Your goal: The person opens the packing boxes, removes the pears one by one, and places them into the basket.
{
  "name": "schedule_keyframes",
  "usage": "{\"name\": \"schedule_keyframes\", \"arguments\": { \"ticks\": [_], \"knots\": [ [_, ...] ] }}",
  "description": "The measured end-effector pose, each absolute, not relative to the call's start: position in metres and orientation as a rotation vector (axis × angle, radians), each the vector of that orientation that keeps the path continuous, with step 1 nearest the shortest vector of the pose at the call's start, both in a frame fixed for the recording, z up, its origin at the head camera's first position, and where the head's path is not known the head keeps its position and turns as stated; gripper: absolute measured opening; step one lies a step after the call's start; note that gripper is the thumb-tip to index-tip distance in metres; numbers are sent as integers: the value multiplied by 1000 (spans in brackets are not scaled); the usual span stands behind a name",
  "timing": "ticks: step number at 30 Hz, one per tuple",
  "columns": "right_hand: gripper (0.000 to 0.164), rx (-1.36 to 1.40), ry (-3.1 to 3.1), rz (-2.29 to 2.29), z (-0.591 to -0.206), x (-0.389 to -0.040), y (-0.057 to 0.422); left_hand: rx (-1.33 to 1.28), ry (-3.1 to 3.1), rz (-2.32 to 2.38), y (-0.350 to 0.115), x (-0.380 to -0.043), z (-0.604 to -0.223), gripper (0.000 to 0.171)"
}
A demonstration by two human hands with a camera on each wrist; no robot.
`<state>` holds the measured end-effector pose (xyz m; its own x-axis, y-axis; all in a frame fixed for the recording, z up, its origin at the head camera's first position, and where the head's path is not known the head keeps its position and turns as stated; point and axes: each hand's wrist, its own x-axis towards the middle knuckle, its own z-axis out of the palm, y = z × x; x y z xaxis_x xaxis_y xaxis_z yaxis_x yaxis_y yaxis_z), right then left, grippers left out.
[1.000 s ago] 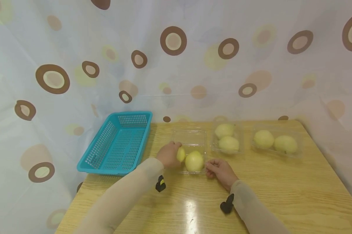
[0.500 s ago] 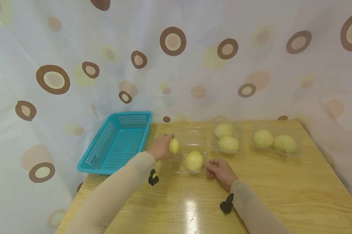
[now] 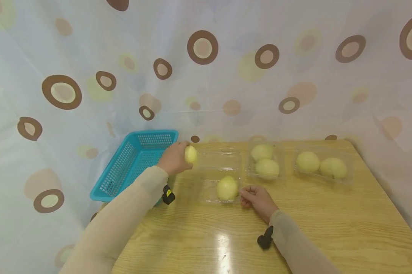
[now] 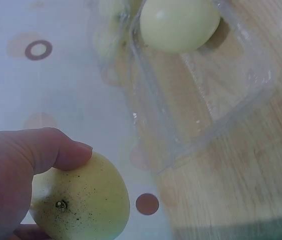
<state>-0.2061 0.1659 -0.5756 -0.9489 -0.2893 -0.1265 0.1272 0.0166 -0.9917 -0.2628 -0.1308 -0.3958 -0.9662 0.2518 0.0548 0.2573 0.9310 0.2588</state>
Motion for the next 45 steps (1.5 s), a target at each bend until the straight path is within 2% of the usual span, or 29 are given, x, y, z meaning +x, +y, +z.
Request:
{"name": "schedule_keyframes", "arguments": {
  "ticks": [17,22,32,45],
  "knots": [
    [42,-165,1995,-2022,-578,-206,167,-133,-3014,-634,-182,-288,-372,71],
    [39,-175,1977,-2030,-577,-206,166,-20,-3018,-715,-205,-294,-371,74],
    [40,-161,1996,-2016,-574,-205,166,159,-3088,-734,-256,-295,-389,74],
    [42,-155,2010,-1997,-574,-204,168,327,-3170,-700,-285,-282,-418,73]
  ]
}}
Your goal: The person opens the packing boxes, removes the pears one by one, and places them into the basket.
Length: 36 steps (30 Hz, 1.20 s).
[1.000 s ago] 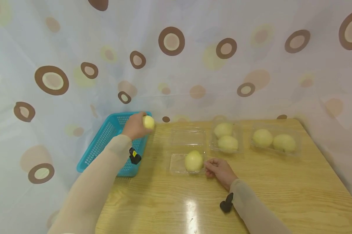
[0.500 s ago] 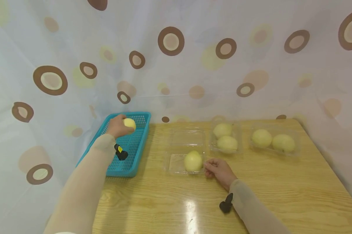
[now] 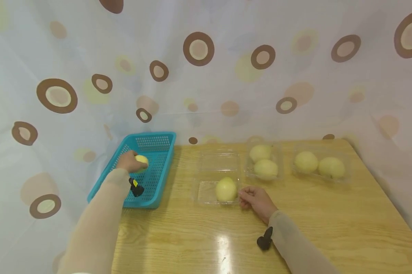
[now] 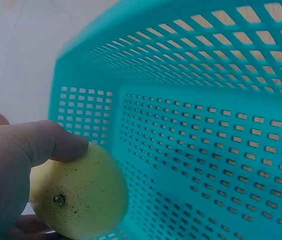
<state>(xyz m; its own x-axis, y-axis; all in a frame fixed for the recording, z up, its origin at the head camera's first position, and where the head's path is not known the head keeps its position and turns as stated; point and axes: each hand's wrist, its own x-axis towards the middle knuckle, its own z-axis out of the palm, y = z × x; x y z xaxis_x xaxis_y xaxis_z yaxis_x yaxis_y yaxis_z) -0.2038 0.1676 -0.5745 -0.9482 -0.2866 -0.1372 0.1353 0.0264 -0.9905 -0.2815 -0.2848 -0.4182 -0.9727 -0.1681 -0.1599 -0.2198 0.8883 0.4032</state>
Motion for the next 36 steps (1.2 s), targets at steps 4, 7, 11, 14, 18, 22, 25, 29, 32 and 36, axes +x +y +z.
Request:
{"name": "schedule_keyframes", "arguments": {
  "ticks": [4,7,11,14,18,22,25,29,32,36],
  "knots": [
    [41,-158,1986,-2004,-570,-203,167,-317,2925,632,-285,-280,-426,72],
    [41,-170,1964,-2018,-569,-201,167,-324,2917,611,-287,-283,-436,74],
    [40,-176,1953,-2026,-569,-201,167,-335,2895,623,-290,-287,-446,74],
    [41,-174,1967,-2019,-569,-202,167,-348,2880,635,-290,-289,-451,75],
    [41,-171,1971,-2019,-570,-202,166,-362,2882,626,-291,-293,-458,72],
    [40,-171,1960,-2025,-570,-202,167,-334,2894,596,-289,-297,-466,67],
    [39,-177,1945,-2032,-572,-203,168,-314,2884,578,-287,-297,-468,64],
    [39,-173,1932,-2038,-572,-203,168,-325,2851,592,-283,-294,-467,64],
    [41,-167,1934,-2040,-572,-203,167,-319,2840,588,-283,-295,-468,66],
    [42,-181,1956,-2030,-573,-203,167,-303,2841,569,-284,-299,-471,66]
  ]
}}
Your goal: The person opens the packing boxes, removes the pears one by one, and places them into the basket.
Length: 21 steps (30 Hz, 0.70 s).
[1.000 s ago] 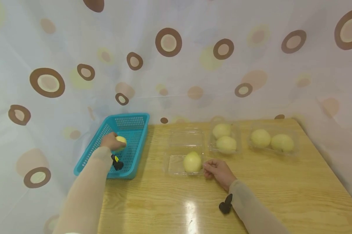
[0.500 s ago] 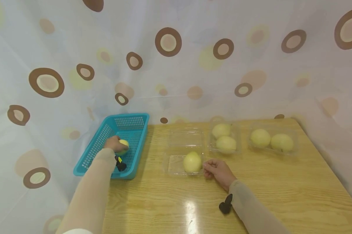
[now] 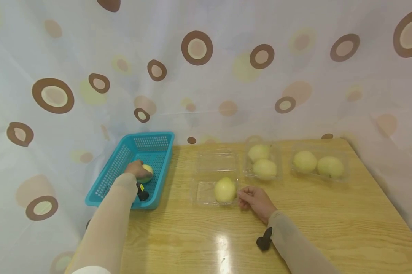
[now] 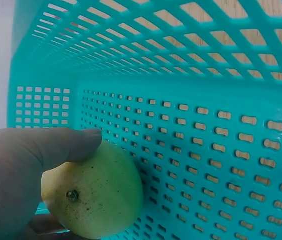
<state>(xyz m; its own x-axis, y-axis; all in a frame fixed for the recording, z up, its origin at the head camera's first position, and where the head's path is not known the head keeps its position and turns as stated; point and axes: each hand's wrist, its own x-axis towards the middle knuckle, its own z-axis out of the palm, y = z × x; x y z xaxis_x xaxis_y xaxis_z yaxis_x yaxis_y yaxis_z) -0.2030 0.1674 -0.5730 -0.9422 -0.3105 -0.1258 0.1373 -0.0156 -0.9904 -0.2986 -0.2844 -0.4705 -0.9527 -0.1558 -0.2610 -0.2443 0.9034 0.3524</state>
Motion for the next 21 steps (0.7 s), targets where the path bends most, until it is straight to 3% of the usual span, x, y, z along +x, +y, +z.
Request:
{"name": "schedule_keyframes", "arguments": {
  "ticks": [21],
  "knots": [
    [42,-161,1985,-2019,-574,-204,169,-247,2826,521,-285,-294,-456,76]
  ]
}}
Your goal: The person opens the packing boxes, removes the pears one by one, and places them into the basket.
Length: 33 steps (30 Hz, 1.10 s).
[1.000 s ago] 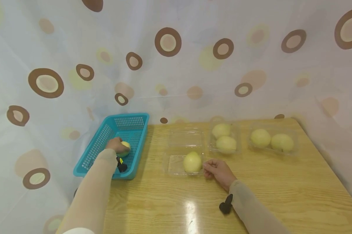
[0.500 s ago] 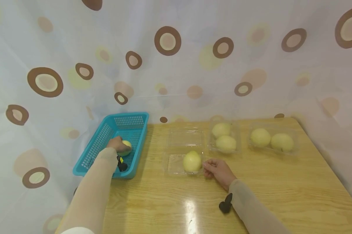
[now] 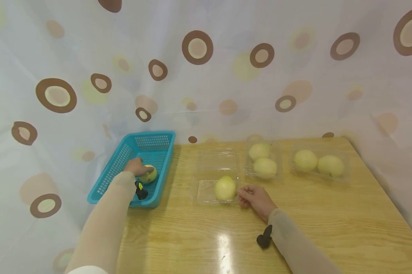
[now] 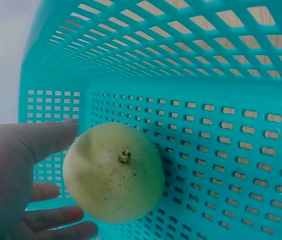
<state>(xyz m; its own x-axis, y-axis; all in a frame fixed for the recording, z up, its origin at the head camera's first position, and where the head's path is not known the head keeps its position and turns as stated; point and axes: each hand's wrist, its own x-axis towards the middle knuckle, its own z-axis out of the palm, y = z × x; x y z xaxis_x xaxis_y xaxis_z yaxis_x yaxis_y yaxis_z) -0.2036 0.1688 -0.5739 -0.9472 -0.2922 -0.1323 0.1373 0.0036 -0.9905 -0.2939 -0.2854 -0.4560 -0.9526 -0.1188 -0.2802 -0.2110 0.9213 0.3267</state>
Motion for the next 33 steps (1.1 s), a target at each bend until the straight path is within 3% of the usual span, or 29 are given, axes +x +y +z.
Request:
{"name": "schedule_keyframes", "arguments": {
  "ticks": [15,33],
  "knots": [
    [43,-139,1998,-2004,-572,-205,171,-60,2943,610,-265,-287,-426,73],
    [39,-159,1977,-2017,-571,-203,168,218,2967,764,-179,-279,-388,77]
  ]
}}
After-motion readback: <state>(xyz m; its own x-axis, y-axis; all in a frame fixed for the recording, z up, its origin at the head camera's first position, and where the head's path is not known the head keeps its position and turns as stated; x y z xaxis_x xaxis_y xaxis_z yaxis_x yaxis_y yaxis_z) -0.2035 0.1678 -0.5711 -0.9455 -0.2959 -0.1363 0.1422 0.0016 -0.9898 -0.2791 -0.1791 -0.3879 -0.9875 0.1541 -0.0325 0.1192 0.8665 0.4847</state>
